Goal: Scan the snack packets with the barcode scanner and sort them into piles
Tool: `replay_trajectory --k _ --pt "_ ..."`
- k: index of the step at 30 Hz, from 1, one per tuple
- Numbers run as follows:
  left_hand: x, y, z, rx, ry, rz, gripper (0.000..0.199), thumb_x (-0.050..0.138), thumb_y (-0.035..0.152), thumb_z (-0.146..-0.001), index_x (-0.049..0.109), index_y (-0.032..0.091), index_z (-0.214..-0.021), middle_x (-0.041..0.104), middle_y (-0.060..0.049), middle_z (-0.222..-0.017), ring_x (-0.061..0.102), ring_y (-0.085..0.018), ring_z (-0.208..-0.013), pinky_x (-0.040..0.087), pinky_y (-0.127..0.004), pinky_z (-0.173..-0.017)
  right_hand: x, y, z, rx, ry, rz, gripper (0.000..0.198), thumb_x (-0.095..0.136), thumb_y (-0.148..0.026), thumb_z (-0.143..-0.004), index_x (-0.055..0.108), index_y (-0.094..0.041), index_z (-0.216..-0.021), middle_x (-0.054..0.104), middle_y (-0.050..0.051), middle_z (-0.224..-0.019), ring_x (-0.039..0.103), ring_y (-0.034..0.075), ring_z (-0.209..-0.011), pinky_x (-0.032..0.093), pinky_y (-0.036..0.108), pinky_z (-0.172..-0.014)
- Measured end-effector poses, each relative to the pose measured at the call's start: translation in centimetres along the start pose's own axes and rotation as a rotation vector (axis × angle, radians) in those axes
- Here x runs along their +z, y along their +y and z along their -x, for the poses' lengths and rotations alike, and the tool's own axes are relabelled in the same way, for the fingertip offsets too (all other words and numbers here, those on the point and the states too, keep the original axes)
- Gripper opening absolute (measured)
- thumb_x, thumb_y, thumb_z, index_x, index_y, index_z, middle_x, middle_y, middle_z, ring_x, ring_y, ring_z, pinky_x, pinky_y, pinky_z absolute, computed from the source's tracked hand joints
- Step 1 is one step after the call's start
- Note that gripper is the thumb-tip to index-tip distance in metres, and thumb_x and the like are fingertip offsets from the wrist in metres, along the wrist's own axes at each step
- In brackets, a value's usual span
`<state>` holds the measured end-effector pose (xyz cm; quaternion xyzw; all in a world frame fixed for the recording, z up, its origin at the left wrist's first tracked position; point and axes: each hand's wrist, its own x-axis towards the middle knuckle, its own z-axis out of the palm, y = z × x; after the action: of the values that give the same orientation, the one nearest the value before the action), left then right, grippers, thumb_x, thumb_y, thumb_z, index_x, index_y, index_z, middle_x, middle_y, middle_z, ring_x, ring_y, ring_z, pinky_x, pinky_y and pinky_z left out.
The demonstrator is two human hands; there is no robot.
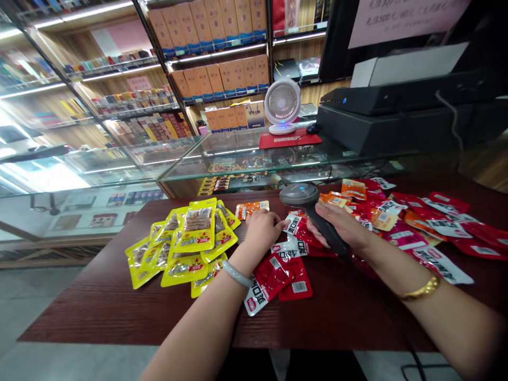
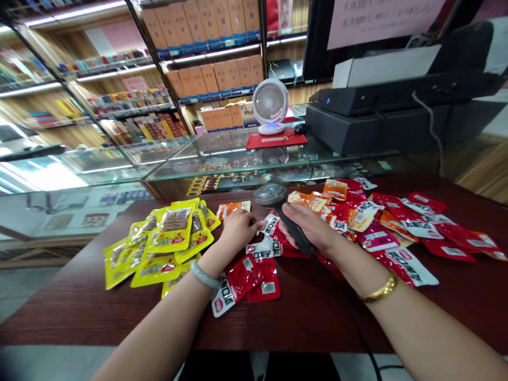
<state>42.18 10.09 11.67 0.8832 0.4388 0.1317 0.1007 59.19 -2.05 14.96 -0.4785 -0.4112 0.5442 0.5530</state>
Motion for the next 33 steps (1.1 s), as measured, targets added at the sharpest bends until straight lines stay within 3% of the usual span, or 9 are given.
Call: replay_trajectory --k 4,7,12,16,21,28,31,33 --pt "0.3 -0.4 -0.5 -0.055 -0.06 0.131 0.017 0.065 0.038 -0.083 0.069 0.022 -0.082 0.07 -0.004 -0.092 0.062 -0.021 -0.091 0.044 -0.03 -0.08 -0.2 0.1 -0.1 0.001 0.007 0.004 0.049 0.067 -0.066 -0.08 0.053 -0.02 -0.07 0.06 -0.002 -0.056 0.049 0.009 -0.036 0.033 0.019 -0.032" --pt "-0.7 -1.9 -0.8 -0.117 0.05 0.338 0.008 0.058 0.028 -0.086 0.063 0.022 -0.088 0.067 0.0 -0.077 0.06 -0.015 -0.073 0.044 -0.026 -0.07 -0.4 -0.1 -0.1 0.002 -0.001 0.007 0.048 0.066 -0.066 -0.081 0.054 -0.02 -0.072 0.059 -0.003 -0.056 0.049 0.009 -0.035 0.033 0.018 -0.032" --pt "-2.5 -4.3 -1.2 -0.216 0.218 0.76 0.011 0.053 0.024 -0.087 0.06 0.022 -0.095 0.059 0.006 -0.06 0.05 -0.009 -0.045 0.039 -0.02 -0.048 -0.3 -0.3 -0.1 0.018 -0.005 0.029 0.049 0.063 -0.067 -0.082 0.055 -0.02 -0.072 0.06 -0.002 -0.056 0.047 0.008 -0.034 0.033 0.018 -0.03" --pt "-3.0 -5.3 -1.5 -0.293 0.228 1.044 0.02 0.051 0.025 -0.088 0.062 0.018 -0.104 0.062 0.003 -0.06 0.06 -0.011 -0.047 0.046 -0.02 -0.047 -0.5 0.0 -0.2 0.014 -0.011 0.027 0.046 0.063 -0.064 -0.084 0.053 -0.02 -0.073 0.059 -0.003 -0.054 0.049 0.008 -0.034 0.033 0.016 -0.031" --pt "-3.5 -6.3 -1.7 -0.387 0.29 1.074 0.019 0.051 0.021 -0.089 0.063 0.014 -0.102 0.06 0.003 -0.053 0.062 -0.012 -0.045 0.052 -0.022 -0.049 -0.7 0.5 -0.1 0.026 -0.035 0.014 0.045 0.063 -0.063 -0.085 0.052 -0.021 -0.075 0.059 -0.003 -0.055 0.047 0.008 -0.032 0.032 0.016 -0.03" --pt "-3.9 -6.4 -1.8 -0.449 0.265 1.077 0.021 0.049 0.018 -0.091 0.062 0.011 -0.105 0.059 0.003 -0.051 0.058 -0.011 -0.041 0.053 -0.024 -0.05 -0.5 1.0 -0.2 0.048 -0.083 0.034 0.044 0.064 -0.062 -0.085 0.053 -0.02 -0.078 0.059 -0.004 -0.055 0.048 0.008 -0.033 0.034 0.016 -0.031" --pt "-3.9 -6.5 -1.7 -0.437 0.274 0.96 0.025 0.048 0.019 -0.092 0.062 0.013 -0.111 0.067 -0.002 -0.067 0.063 -0.013 -0.049 0.056 -0.029 -0.057 -0.3 0.7 -0.1 0.059 -0.079 0.041 0.047 0.065 -0.064 -0.083 0.052 -0.02 -0.076 0.059 -0.003 -0.054 0.047 0.007 -0.032 0.034 0.016 -0.03" --pt "-4.1 -6.5 -1.4 -0.397 0.401 0.742 0.032 0.052 0.017 -0.089 0.059 0.017 -0.12 0.072 -0.008 -0.093 0.07 -0.017 -0.07 0.058 -0.033 -0.072 -0.4 0.6 -0.1 0.063 -0.073 0.045 0.048 0.064 -0.065 -0.083 0.052 -0.02 -0.074 0.06 -0.003 -0.055 0.048 0.007 -0.033 0.034 0.015 -0.03"
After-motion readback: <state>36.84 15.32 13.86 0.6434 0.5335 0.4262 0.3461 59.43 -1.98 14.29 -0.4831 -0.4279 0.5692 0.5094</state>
